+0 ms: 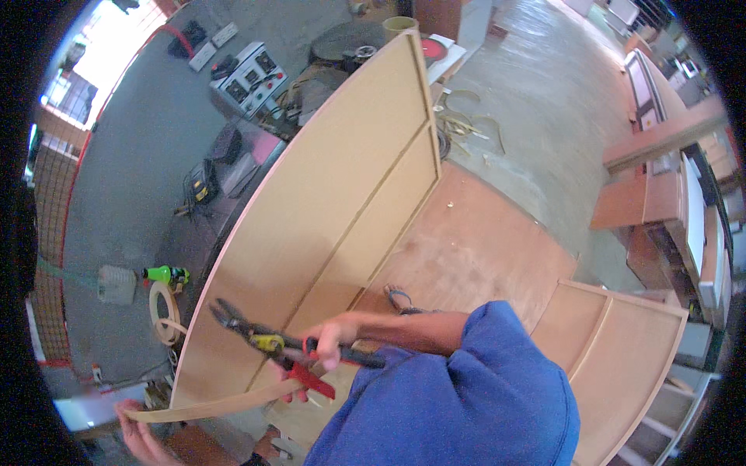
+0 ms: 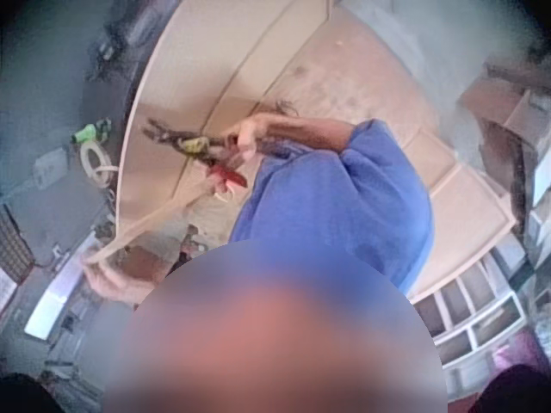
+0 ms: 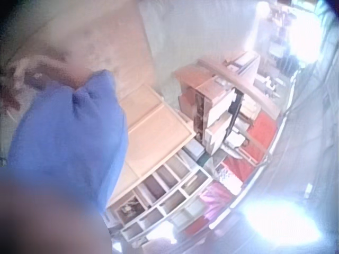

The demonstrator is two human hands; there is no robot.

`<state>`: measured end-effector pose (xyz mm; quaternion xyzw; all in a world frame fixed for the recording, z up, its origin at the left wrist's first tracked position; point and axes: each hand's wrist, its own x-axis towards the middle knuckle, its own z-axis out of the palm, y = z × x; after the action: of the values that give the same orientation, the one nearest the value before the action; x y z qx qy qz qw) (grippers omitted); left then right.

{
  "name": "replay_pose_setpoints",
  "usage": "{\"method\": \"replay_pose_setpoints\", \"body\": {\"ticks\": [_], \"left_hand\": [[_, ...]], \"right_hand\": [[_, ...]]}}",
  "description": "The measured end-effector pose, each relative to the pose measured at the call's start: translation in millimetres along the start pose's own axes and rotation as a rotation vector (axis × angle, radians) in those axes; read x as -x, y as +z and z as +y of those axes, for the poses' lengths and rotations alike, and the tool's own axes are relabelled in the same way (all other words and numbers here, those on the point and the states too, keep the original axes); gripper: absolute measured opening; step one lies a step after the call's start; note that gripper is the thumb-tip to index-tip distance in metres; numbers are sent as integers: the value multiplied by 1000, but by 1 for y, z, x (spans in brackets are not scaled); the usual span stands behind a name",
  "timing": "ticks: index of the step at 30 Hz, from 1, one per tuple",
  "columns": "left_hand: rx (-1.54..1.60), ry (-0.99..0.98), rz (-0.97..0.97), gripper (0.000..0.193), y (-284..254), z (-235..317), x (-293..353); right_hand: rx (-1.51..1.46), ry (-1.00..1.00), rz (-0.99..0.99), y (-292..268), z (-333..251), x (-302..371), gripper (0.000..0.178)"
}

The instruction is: The person applies thin wooden strips to the edges of a large curved wooden panel using pliers to cut and position the strips. The person repeatedly measures, cuts, and fits the strips along the panel's edge.

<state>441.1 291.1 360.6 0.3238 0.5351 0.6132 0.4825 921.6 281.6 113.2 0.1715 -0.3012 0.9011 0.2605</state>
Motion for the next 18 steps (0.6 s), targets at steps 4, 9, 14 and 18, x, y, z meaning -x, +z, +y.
{"method": "replay_pose_setpoints", "body": {"ticks": [4,9,14,18], "left_hand": [[-945,833,15,27,-128,44,-73],[130,412,116,30,-278,75,-200],[242,138,298,30,-282,-59,-240],[320,-318,-260,11,-175,-210,-177]], "right_hand": [[167,31,265,30,-22,71,90],[573,242,598,79,-36,138,93],[691,377,989,152,-43,177,96],[995,18,1262,217,-85,182,105]]}}
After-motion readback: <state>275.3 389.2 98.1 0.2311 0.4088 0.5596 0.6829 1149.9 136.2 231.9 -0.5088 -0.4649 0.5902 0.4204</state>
